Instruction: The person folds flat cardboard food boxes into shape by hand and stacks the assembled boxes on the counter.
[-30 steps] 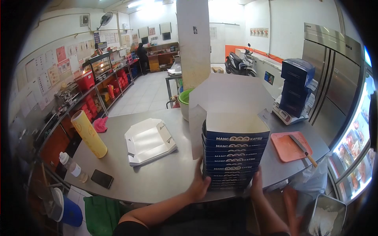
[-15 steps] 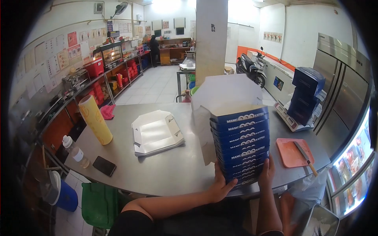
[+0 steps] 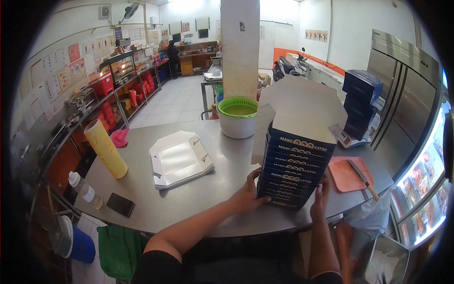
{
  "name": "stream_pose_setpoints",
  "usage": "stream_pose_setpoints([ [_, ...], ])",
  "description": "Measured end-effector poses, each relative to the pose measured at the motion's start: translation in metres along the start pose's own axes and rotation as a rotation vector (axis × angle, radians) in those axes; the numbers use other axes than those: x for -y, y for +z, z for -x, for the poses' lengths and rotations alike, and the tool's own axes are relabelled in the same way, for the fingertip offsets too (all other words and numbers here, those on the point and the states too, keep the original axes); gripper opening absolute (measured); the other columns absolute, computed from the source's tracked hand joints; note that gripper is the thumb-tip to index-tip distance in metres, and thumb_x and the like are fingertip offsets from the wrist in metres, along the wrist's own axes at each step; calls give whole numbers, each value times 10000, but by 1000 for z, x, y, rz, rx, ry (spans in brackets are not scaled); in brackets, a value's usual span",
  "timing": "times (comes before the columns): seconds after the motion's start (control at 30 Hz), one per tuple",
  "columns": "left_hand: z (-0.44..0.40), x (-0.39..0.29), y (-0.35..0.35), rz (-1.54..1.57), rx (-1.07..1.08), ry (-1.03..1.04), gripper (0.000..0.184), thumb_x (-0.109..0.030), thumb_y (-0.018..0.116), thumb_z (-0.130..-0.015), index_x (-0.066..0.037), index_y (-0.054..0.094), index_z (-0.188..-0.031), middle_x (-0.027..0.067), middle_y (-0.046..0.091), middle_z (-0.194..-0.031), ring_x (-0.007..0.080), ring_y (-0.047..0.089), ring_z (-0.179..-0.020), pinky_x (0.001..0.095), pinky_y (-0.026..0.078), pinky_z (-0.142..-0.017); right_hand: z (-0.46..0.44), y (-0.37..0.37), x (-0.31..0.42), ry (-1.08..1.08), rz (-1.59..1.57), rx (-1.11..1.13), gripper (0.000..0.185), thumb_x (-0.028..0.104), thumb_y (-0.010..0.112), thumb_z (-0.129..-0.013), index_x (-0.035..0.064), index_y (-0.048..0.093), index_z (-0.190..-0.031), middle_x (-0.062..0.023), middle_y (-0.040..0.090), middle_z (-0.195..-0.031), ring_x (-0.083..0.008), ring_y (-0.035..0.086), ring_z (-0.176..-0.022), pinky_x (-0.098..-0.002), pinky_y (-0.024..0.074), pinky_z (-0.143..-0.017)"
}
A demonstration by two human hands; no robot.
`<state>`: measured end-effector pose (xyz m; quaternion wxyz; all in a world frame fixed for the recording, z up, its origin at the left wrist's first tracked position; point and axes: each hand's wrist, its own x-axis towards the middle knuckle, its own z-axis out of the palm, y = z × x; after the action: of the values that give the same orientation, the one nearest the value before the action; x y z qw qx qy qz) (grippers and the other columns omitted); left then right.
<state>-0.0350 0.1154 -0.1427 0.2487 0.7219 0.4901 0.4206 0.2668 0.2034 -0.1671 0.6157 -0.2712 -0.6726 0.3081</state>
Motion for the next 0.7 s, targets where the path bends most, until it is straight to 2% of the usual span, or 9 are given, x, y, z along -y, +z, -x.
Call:
stream_pose_setpoints([
  [0.07,-3,-12,-8,-46,-40,-29,951,-315,740,-979,-19,54,-1566,316,210,-1634,437,224,-1557,502,231,-1267,-21,3,13,-125,-14,-81,637,463,520,-1053,18,397,-1492,-165,429,-1539,-285,416,-1429,-447,335,-1181],
  [0.1,-9,-12,-12,-14,-99,44,947,-335,731,-984,-19,61,-1574,309,204,-1640,438,224,-1556,504,226,-1266,-33,4,22,-188,-21,-121,629,452,514,-1050,27,408,-1501,-175,417,-1569,-310,415,-1446,-469,353,-1177],
  [0.13,-18,-11,-17,18,-160,118,944,-354,723,-989,-20,68,-1581,302,199,-1646,439,224,-1556,505,221,-1265,-43,6,29,-192,-9,-156,670,517,493,-1051,28,411,-1503,-168,425,-1568,-304,409,-1452,-482,343,-1183],
  [0.23,-51,-28,-37,94,-323,336,906,-376,686,-1011,-16,98,-1599,285,194,-1657,435,234,-1551,495,201,-1267,-72,5,44,-218,15,-183,789,644,454,-1045,38,359,-1541,-147,409,-1576,-301,415,-1453,-458,329,-1192],
  [0.33,-78,-57,-55,39,-396,484,849,-353,638,-1041,-15,112,-1615,281,202,-1656,424,248,-1544,483,183,-1271,-99,16,72,-257,18,-184,772,655,421,-1049,64,377,-1545,-129,390,-1598,-299,419,-1460,-451,317,-1200],
  [0.47,-102,-75,-63,42,-418,561,697,-309,577,-1077,-18,202,-1588,280,261,-1625,406,285,-1525,470,201,-1265,-122,20,92,-268,83,-71,555,506,411,-1099,44,542,-1376,-145,508,-1499,-291,418,-1462,-438,302,-1207],
  [0.53,-111,-64,-67,58,-334,513,679,-343,552,-1092,-53,184,-1582,226,227,-1648,358,309,-1516,470,264,-1243,-129,21,102,-271,116,-17,484,432,406,-1124,34,624,-1292,-153,566,-1449,-287,418,-1462,-431,295,-1210],
  [0.63,-113,-57,-60,142,-275,440,671,-354,562,-1092,-67,181,-1564,212,252,-1635,329,359,-1486,460,320,-1214,-137,23,121,-242,127,11,279,194,470,-1103,11,678,-1077,-186,649,-1341,-305,494,-1408,-416,340,-1177],
  [0.7,-106,-63,-56,138,-264,398,687,-343,590,-1081,-66,175,-1553,231,297,-1603,336,393,-1460,454,339,-1198,-142,13,130,-204,144,153,209,121,507,-1080,5,673,-1031,-178,667,-1316,-307,532,-1364,-415,373,-1151],
])
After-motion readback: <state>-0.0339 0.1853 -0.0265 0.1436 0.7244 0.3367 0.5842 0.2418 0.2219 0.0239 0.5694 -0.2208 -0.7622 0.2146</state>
